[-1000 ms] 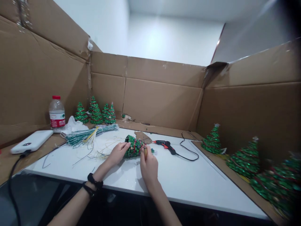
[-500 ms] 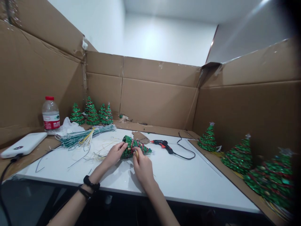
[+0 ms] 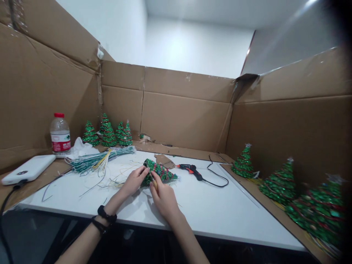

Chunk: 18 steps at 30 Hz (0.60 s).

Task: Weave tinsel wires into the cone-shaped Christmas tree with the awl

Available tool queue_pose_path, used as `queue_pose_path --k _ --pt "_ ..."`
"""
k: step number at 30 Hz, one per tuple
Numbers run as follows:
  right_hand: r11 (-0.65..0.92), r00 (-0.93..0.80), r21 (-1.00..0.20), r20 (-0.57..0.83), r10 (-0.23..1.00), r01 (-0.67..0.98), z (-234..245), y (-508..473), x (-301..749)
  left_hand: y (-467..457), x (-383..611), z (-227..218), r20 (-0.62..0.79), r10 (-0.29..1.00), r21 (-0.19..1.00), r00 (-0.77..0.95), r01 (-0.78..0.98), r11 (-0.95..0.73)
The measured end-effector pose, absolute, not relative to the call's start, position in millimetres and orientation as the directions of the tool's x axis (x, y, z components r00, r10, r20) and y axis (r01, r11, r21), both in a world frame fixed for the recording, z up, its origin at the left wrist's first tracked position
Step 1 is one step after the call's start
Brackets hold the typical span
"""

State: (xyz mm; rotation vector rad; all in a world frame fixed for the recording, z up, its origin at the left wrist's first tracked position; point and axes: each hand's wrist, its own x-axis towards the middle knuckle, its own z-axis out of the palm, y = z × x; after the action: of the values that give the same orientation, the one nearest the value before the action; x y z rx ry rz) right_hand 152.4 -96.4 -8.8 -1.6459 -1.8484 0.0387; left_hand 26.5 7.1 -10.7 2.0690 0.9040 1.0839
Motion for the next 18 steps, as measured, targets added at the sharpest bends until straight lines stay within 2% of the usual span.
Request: queue_pose_path --k 10,18 --pt "0.228 -0.015 -0.442 0.435 0.9 0.868 -7.5 -98.1 153.5 4.1 27.5 -9.7 0.422 0.789 0.782 0.447 0.26 -0.566" --pt "0.234 -0.024 -0.398 0.467 0.884 0.887 -12.1 -95.9 155.6 5.5 25.4 -11.5 0.423 0.775 0.777 0.47 0.252 -0.577"
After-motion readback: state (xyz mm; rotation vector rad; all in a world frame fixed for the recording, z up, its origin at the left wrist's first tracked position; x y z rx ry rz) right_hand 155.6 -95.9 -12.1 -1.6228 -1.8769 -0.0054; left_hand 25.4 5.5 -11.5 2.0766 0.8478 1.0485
